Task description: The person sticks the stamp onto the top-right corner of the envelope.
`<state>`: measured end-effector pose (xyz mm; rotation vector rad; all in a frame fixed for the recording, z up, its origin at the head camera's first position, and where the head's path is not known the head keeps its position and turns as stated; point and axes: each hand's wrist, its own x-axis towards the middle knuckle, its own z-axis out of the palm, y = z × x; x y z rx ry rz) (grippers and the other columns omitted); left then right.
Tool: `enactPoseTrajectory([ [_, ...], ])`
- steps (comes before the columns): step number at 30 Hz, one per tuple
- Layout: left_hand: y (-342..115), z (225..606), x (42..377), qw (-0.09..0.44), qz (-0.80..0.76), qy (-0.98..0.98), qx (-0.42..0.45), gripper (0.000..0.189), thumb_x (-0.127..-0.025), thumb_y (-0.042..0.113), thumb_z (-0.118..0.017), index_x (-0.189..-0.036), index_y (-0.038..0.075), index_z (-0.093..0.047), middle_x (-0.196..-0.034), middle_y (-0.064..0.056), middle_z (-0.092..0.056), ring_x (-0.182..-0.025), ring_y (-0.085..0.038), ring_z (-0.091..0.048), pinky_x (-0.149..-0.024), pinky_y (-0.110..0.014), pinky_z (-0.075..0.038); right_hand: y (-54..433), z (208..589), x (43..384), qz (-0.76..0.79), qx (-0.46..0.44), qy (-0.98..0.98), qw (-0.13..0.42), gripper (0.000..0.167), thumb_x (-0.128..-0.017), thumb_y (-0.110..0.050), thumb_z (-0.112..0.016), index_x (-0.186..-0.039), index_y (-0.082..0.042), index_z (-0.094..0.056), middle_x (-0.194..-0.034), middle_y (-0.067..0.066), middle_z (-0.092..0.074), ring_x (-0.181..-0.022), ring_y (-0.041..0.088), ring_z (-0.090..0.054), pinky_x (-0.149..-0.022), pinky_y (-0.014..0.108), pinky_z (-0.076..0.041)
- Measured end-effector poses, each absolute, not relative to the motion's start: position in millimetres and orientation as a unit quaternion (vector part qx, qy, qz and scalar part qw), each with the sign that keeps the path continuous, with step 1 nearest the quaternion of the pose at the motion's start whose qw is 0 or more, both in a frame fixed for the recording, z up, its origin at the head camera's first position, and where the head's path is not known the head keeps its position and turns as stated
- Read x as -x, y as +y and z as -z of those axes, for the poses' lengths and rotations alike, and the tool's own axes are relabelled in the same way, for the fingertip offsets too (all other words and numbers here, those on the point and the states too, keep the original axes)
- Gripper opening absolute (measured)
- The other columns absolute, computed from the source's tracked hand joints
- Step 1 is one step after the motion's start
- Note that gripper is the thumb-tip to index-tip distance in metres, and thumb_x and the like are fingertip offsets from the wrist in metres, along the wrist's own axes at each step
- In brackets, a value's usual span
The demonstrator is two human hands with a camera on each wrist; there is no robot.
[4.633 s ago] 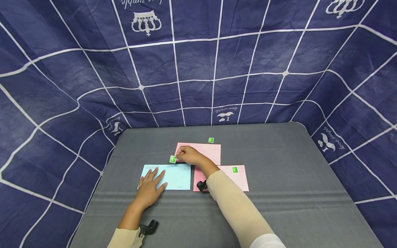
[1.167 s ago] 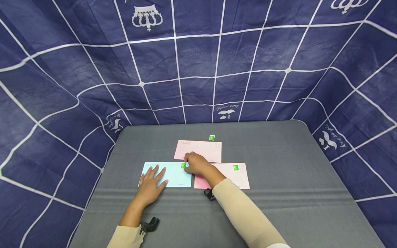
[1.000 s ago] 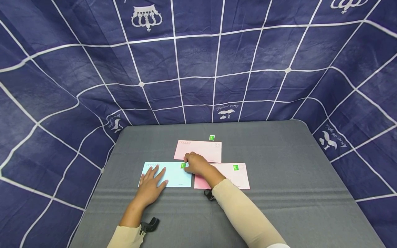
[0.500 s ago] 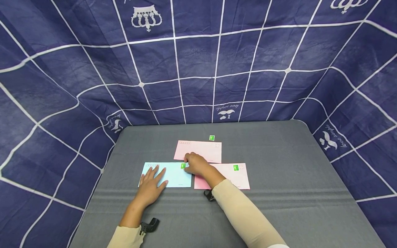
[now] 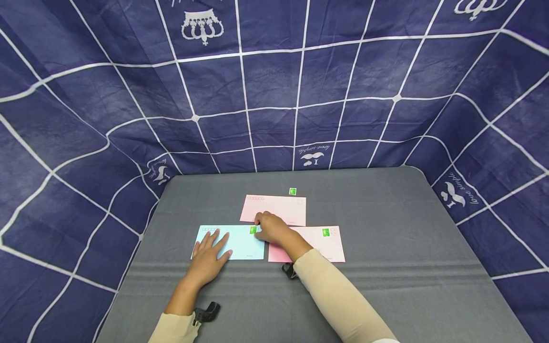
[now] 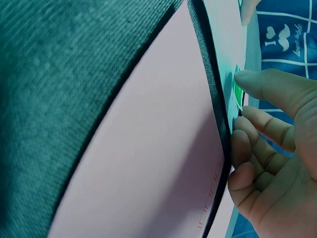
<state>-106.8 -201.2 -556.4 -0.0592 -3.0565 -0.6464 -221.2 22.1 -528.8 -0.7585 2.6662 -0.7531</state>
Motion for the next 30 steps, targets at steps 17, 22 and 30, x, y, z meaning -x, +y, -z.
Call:
enactPoseTrajectory([
  [17,-196,557,112,0.038,0.243,-0.969,-0.016,0.058,-0.089,0.032,-0.077,-0.139,0.008,-0.061,-0.153,-0.025,-0.043,-0.15,-0.046,-0.031,-0.118,-0.072,-0.018,30,529,218,0.29,0.281,0.909,0.102,0.019,-0.088,-0.011,-0.074,-0.104,-0.01,-0.062,-0.09,0.004,-0.059,-0.081,0.011,-0.05,-0.079,0.03,-0.043],
  [22,-194,557,112,0.05,0.254,-0.966,-0.017,0.053,-0.088,0.028,-0.077,-0.135,0.006,-0.063,-0.148,-0.026,-0.046,-0.151,-0.048,-0.027,-0.118,-0.072,-0.017,35,530,220,0.304,0.287,0.905,0.074,0.012,-0.088,-0.009,-0.067,-0.099,-0.012,-0.064,-0.089,-0.002,-0.058,-0.082,0.009,-0.052,-0.079,0.027,-0.045],
  [30,-191,553,116,0.071,0.272,-0.959,-0.026,0.043,-0.092,0.023,-0.07,-0.13,0.002,-0.066,-0.144,-0.024,-0.05,-0.15,-0.046,-0.029,-0.121,-0.067,-0.016,40,525,218,0.334,0.295,0.894,0.052,0.007,-0.092,-0.01,-0.061,-0.097,-0.011,-0.066,-0.089,0.001,-0.058,-0.081,0.01,-0.054,-0.074,0.022,-0.043],
])
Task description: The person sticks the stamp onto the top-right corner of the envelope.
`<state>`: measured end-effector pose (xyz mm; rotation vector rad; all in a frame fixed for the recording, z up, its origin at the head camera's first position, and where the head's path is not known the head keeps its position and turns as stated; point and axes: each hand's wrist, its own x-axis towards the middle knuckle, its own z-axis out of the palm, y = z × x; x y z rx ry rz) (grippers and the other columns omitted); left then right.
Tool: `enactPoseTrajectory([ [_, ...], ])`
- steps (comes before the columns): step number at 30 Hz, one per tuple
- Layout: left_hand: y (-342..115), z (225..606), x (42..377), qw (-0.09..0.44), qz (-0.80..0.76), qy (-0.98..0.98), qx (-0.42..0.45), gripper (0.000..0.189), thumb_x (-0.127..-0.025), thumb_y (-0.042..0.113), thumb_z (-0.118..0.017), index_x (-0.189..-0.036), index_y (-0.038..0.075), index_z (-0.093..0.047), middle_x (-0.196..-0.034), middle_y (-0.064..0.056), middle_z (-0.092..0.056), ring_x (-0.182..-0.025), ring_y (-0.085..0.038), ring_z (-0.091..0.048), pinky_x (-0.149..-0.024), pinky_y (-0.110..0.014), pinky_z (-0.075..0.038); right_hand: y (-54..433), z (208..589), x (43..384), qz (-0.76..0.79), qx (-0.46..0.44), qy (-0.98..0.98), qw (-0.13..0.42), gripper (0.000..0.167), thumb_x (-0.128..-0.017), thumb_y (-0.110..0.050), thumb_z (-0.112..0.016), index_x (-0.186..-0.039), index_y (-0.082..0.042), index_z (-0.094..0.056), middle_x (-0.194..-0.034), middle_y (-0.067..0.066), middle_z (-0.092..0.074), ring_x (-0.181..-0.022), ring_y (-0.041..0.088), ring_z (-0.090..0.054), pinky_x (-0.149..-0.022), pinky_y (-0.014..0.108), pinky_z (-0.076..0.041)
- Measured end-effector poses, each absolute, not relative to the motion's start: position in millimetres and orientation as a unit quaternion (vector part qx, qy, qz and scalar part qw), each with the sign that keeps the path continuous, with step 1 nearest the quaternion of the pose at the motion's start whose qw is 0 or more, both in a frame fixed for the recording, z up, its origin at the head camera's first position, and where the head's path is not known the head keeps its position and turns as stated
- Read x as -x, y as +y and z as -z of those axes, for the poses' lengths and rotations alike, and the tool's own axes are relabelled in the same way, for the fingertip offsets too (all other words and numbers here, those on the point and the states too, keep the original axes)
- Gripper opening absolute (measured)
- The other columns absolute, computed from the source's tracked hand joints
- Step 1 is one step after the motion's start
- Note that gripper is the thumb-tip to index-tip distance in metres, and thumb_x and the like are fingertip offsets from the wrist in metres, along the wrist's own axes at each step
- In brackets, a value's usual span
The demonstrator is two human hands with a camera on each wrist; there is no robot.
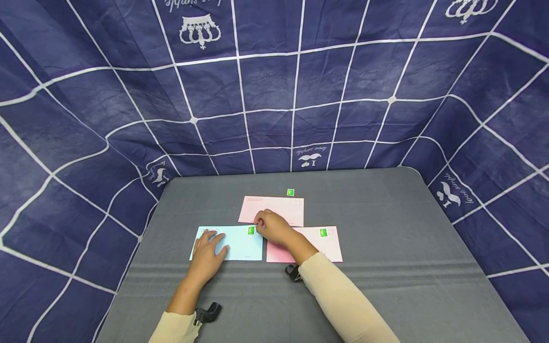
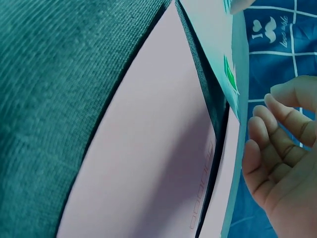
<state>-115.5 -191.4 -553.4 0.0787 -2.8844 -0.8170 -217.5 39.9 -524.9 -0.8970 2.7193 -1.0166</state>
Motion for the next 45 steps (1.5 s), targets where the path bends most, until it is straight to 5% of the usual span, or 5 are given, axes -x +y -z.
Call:
enactPoseTrajectory([
  [13,-187,543,123,0.127,0.311,-0.942,-0.01,0.038,-0.096,0.02,-0.064,-0.131,0.005,-0.067,-0.141,-0.015,-0.057,-0.14,-0.038,-0.047,-0.115,-0.054,-0.039,48,519,215,0.362,0.278,0.889,0.027,0.007,-0.092,-0.01,-0.061,-0.094,-0.013,-0.067,-0.088,-0.003,-0.057,-0.079,0.007,-0.051,-0.073,0.021,-0.043],
  [45,-171,518,151,0.106,0.31,-0.944,0.052,0.038,-0.101,0.023,-0.061,-0.137,0.012,-0.064,-0.145,-0.009,-0.057,-0.137,-0.033,-0.052,-0.11,-0.053,-0.045,83,515,225,0.39,0.239,0.888,0.04,0.011,-0.096,-0.012,-0.058,-0.099,-0.01,-0.068,-0.089,-0.003,-0.054,-0.08,0.01,-0.051,-0.073,0.023,-0.044],
])
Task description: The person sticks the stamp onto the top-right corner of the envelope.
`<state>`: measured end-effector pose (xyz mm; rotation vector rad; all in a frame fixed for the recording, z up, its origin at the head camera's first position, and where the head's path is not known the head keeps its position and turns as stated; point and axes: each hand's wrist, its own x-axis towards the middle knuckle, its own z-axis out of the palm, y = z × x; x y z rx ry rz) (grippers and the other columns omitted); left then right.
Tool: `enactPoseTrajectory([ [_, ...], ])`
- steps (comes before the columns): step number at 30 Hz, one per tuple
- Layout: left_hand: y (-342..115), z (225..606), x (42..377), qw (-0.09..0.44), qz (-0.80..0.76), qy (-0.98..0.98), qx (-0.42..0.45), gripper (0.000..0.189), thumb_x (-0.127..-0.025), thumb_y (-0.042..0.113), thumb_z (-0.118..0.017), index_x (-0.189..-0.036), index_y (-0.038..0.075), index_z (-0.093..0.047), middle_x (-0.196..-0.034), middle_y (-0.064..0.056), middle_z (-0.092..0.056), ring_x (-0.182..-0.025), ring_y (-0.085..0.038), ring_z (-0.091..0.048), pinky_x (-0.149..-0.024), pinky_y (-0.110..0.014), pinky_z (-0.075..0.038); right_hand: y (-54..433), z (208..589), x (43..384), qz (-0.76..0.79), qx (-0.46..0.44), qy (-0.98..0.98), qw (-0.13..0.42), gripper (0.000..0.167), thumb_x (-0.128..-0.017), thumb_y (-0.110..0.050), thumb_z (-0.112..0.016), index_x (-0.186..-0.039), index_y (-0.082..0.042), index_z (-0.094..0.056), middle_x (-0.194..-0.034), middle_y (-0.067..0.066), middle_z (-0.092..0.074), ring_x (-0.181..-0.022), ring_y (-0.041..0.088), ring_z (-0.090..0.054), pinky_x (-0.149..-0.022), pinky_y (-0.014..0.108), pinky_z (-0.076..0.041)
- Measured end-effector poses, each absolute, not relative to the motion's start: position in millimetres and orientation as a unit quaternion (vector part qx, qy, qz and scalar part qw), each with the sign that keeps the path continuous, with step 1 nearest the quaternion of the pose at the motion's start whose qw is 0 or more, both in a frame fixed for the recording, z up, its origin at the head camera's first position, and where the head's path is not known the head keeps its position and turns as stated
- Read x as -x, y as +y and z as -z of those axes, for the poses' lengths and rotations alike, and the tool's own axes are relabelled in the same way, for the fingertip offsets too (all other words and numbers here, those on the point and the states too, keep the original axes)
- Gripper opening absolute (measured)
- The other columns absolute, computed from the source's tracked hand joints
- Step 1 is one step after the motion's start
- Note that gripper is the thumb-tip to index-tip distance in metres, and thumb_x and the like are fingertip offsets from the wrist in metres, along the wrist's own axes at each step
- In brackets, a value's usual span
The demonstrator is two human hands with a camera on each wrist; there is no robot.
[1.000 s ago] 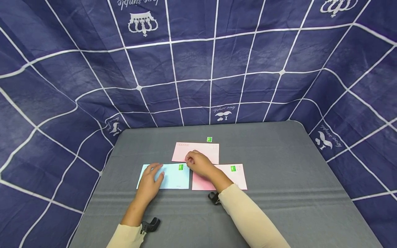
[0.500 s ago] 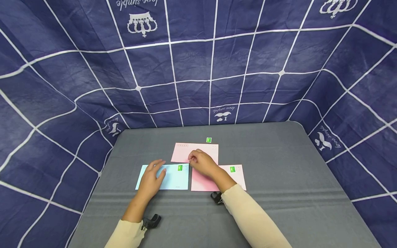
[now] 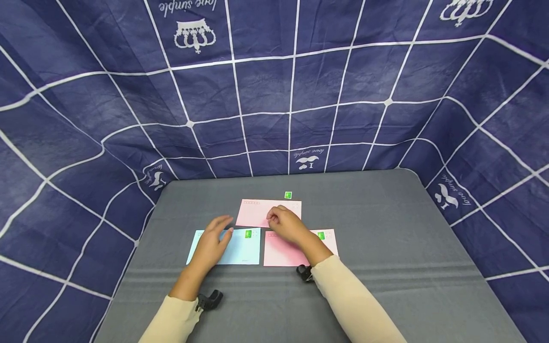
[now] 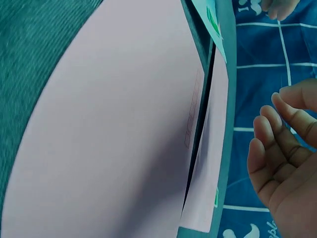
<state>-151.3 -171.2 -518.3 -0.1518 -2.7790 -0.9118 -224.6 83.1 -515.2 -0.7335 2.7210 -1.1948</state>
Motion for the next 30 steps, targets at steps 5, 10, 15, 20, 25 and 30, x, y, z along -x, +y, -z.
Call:
enactPoseTrajectory([
  [5,-169,512,155,0.104,0.304,-0.944,0.068,0.038,-0.102,0.023,-0.06,-0.137,0.011,-0.063,-0.144,-0.008,-0.058,-0.137,-0.031,-0.052,-0.111,-0.051,-0.045,87,515,226,0.394,0.237,0.888,0.031,0.008,-0.094,-0.009,-0.06,-0.096,-0.012,-0.067,-0.089,-0.003,-0.055,-0.08,0.009,-0.051,-0.074,0.021,-0.044],
  [10,-168,509,160,0.109,0.297,-0.945,0.081,0.039,-0.099,0.019,-0.063,-0.137,0.011,-0.064,-0.143,-0.007,-0.059,-0.136,-0.03,-0.054,-0.111,-0.051,-0.046,91,514,227,0.394,0.233,0.888,0.033,0.008,-0.093,-0.009,-0.06,-0.097,-0.012,-0.067,-0.089,-0.002,-0.056,-0.081,0.009,-0.052,-0.074,0.022,-0.045],
  [15,-167,510,164,0.109,0.3,-0.943,0.097,0.037,-0.1,0.018,-0.061,-0.136,0.011,-0.064,-0.142,-0.007,-0.059,-0.134,-0.031,-0.055,-0.11,-0.05,-0.046,95,514,230,0.394,0.234,0.888,0.033,0.008,-0.093,-0.008,-0.061,-0.098,-0.008,-0.067,-0.088,-0.001,-0.056,-0.081,0.01,-0.052,-0.075,0.023,-0.045],
  [20,-165,510,168,0.121,0.303,-0.938,0.116,0.036,-0.099,0.016,-0.061,-0.134,0.011,-0.066,-0.139,-0.008,-0.061,-0.131,-0.031,-0.058,-0.108,-0.05,-0.047,98,514,232,0.395,0.231,0.888,0.035,0.009,-0.094,-0.008,-0.06,-0.099,-0.005,-0.067,-0.089,-0.001,-0.055,-0.082,0.01,-0.051,-0.074,0.022,-0.044],
  [25,-164,508,172,0.117,0.298,-0.939,0.122,0.036,-0.099,0.016,-0.062,-0.135,0.009,-0.065,-0.139,-0.008,-0.061,-0.13,-0.032,-0.057,-0.108,-0.05,-0.047,101,513,234,0.402,0.226,0.887,0.033,0.009,-0.093,-0.006,-0.059,-0.097,-0.005,-0.067,-0.088,0.001,-0.055,-0.082,0.012,-0.051,-0.075,0.022,-0.043],
  [30,-164,509,177,0.097,0.281,-0.947,0.123,0.036,-0.101,0.02,-0.059,-0.136,0.011,-0.064,-0.14,-0.01,-0.06,-0.132,-0.032,-0.056,-0.11,-0.05,-0.046,104,513,236,0.398,0.213,0.891,0.043,0.01,-0.094,-0.005,-0.059,-0.1,-0.003,-0.066,-0.09,0.002,-0.055,-0.083,0.013,-0.05,-0.075,0.023,-0.042],
])
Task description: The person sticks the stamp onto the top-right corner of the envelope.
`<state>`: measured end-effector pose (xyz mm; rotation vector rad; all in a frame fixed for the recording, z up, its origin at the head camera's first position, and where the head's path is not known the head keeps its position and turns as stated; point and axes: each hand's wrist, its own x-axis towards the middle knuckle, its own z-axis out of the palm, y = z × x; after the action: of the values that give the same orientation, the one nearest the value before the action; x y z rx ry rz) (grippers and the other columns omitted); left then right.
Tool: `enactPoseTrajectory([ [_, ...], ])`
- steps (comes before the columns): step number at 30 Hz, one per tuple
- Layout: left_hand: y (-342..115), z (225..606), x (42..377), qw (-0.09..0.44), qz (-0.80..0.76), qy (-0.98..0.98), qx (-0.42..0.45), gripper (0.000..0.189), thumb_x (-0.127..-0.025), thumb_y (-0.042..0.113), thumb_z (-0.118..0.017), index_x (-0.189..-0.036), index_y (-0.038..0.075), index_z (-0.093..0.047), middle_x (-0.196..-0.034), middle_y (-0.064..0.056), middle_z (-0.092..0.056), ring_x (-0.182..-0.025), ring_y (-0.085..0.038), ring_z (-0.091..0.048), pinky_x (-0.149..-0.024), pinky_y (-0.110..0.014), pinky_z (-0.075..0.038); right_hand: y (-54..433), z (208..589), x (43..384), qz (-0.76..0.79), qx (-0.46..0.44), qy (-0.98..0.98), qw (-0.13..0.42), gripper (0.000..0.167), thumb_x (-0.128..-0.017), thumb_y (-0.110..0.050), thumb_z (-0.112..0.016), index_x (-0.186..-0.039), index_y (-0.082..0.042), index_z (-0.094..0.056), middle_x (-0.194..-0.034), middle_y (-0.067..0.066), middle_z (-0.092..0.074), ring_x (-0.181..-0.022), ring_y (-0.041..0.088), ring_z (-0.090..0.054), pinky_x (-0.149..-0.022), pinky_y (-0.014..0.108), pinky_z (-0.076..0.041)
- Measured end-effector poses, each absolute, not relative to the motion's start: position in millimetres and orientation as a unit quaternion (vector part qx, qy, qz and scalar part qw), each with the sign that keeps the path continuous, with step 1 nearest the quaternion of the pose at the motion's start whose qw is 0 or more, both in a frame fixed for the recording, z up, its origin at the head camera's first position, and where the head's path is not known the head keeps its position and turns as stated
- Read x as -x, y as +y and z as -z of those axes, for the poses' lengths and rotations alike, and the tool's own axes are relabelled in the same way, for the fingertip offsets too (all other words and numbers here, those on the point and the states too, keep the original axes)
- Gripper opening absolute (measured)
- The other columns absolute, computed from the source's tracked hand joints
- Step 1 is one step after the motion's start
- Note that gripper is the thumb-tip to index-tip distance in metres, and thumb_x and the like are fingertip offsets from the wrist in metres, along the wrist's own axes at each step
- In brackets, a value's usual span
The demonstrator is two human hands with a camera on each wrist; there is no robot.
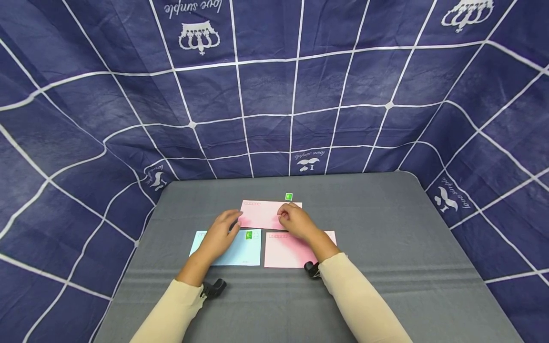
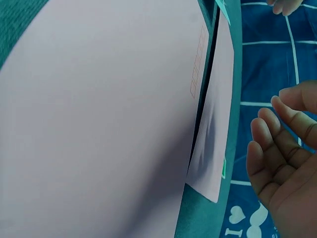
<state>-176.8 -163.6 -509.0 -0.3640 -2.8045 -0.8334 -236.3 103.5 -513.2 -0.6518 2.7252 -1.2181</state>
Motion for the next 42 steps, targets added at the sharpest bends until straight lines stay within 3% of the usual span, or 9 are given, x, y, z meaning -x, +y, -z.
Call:
enactPoseTrajectory([
  [23,-158,517,203,0.042,0.24,-0.949,0.2,0.04,-0.102,0.021,-0.057,-0.139,0.005,-0.061,-0.147,-0.018,-0.056,-0.138,-0.038,-0.051,-0.118,-0.05,-0.038,120,518,259,0.391,0.193,0.9,0.012,0.021,-0.092,-0.005,-0.058,-0.108,0.002,-0.069,-0.091,0.008,-0.061,-0.082,0.017,-0.056,-0.076,0.028,-0.047],
  [42,-150,521,221,0.015,0.234,-0.948,0.217,0.038,-0.104,0.02,-0.054,-0.136,0.003,-0.062,-0.145,-0.017,-0.058,-0.14,-0.033,-0.051,-0.12,-0.046,-0.037,131,527,284,0.386,0.139,0.911,0.048,0.031,-0.095,-0.008,-0.057,-0.124,0.003,-0.061,-0.109,0.014,-0.061,-0.096,0.023,-0.058,-0.088,0.035,-0.049],
])
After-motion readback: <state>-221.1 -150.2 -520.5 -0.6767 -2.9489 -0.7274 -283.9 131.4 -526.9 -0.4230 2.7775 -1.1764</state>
